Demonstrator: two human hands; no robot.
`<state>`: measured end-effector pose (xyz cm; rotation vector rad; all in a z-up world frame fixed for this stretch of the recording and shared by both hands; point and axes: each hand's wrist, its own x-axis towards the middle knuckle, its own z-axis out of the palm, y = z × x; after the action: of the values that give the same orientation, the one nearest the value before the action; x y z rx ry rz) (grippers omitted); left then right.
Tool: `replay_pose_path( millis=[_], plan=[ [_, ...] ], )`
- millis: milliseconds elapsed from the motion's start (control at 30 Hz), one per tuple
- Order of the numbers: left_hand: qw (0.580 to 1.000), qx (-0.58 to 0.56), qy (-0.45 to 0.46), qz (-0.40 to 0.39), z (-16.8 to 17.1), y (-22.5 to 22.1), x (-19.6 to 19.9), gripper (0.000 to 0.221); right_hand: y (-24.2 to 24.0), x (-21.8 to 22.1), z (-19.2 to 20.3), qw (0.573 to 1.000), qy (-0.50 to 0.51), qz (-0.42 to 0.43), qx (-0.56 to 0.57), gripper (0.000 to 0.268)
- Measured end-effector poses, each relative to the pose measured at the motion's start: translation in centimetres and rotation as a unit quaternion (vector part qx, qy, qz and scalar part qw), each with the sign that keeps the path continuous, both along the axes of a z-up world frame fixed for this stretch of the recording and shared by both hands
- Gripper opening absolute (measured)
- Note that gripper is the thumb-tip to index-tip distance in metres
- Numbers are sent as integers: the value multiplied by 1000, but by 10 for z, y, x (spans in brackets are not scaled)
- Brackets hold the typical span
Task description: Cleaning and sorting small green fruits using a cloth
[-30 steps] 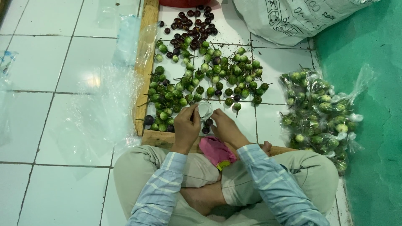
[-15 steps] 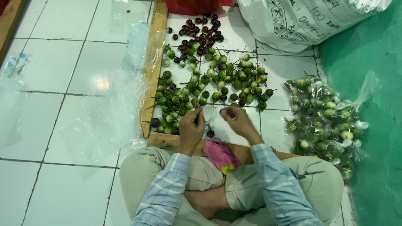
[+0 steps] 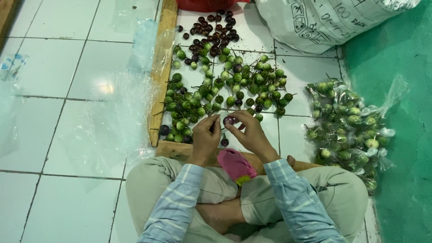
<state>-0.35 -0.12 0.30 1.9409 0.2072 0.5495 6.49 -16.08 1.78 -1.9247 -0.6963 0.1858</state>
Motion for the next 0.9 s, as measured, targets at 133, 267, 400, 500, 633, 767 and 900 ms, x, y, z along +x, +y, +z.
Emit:
replay_pose_path(
  millis=[133, 267, 400, 500, 633, 767, 900],
  plan=[
    [1000, 12, -2, -6, 2, -4, 0, 23, 3, -3, -10, 997, -66, -26, -22, 33],
    [1000, 14, -19, -1, 2, -4, 0, 22, 8, -6, -7, 993, -91, -70, 1, 19],
    [1000, 14, -17, 8, -2, -1, 0, 21, 6, -4, -20, 990, -77, -113, 14, 7],
    [999, 14, -17, 26, -6, 1, 3, 20, -1, 5, -48, 980, -39, -195, 12, 18],
    [1000, 2, -17, 24, 2, 1, 1, 22, -3, 6, -93, 970, 104, -140, -166, 22],
    [1000, 5, -13, 21, 1, 2, 0, 22, 16, -24, -56, 941, 154, -63, -294, 38],
    [1000, 8, -16, 21, -4, 4, 0, 21, 21, -21, -73, 939, 148, -43, -308, 52]
  ],
)
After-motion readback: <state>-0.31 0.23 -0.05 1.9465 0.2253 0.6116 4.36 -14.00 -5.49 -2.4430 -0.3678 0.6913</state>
